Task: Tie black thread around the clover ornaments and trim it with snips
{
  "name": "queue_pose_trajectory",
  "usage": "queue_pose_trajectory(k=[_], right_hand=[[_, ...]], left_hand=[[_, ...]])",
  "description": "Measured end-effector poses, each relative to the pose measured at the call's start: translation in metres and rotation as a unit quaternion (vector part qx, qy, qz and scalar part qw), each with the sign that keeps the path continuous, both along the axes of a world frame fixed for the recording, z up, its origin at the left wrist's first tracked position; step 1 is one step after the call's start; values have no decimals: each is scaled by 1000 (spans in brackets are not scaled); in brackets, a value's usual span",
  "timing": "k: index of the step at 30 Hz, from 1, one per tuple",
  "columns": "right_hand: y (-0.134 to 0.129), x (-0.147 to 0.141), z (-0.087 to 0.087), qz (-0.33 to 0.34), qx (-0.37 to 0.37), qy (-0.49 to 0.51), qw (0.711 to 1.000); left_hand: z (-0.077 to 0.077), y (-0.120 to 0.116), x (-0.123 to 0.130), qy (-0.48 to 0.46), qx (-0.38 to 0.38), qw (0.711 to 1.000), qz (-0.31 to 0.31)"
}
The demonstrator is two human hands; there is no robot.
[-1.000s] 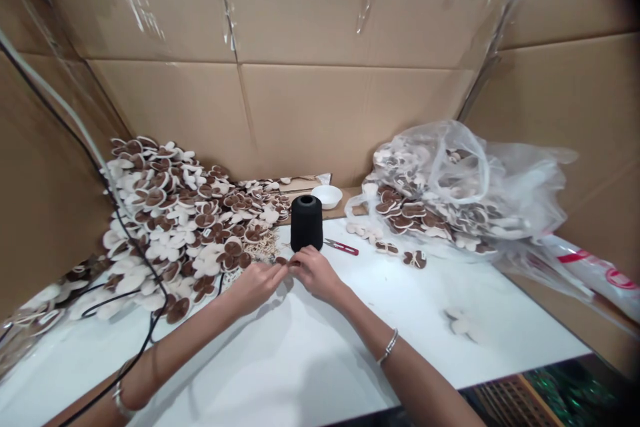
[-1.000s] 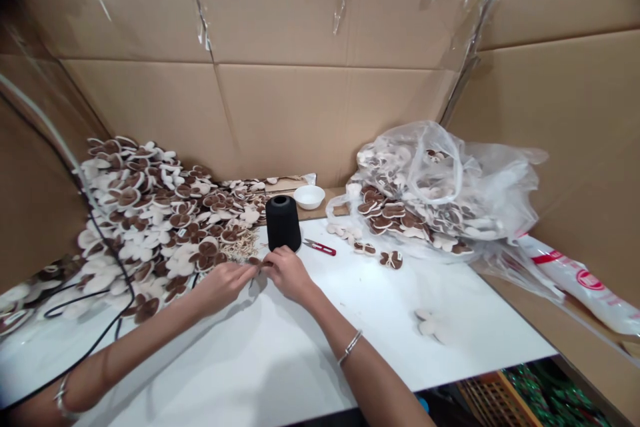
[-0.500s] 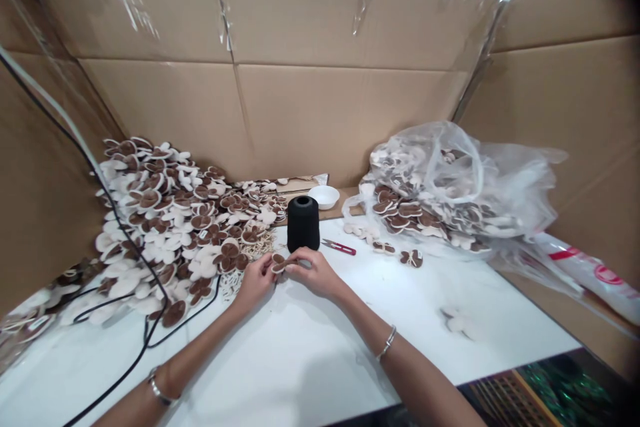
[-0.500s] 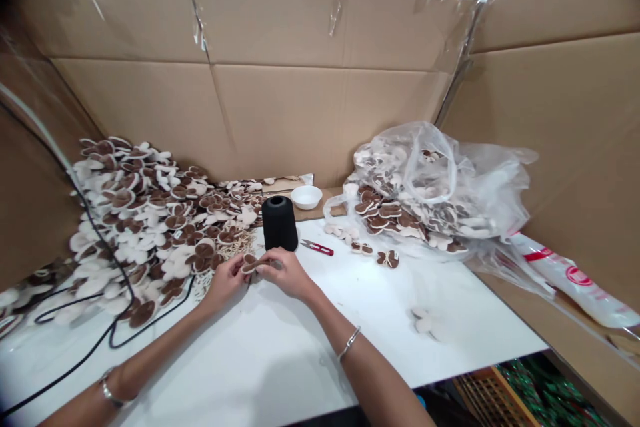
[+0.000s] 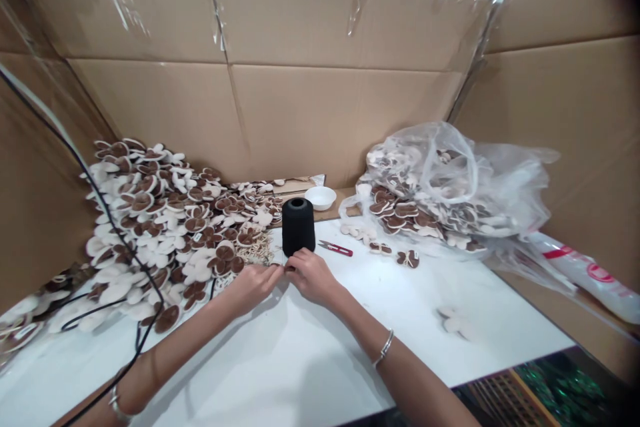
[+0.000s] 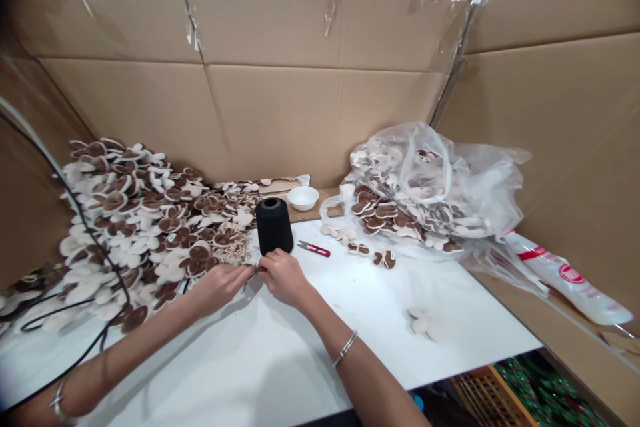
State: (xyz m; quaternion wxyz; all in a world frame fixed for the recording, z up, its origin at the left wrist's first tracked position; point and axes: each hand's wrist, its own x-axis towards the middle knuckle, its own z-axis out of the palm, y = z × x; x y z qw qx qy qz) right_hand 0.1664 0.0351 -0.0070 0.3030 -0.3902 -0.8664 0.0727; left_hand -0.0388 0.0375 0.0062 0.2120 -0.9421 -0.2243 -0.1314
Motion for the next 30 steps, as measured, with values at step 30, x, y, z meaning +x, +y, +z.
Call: queue_pose_trajectory(k=[30], right_hand=[[6,5,-1,50,-167,226,958]], left_hand=[[-10,23,6,-311,-431,842,93]])
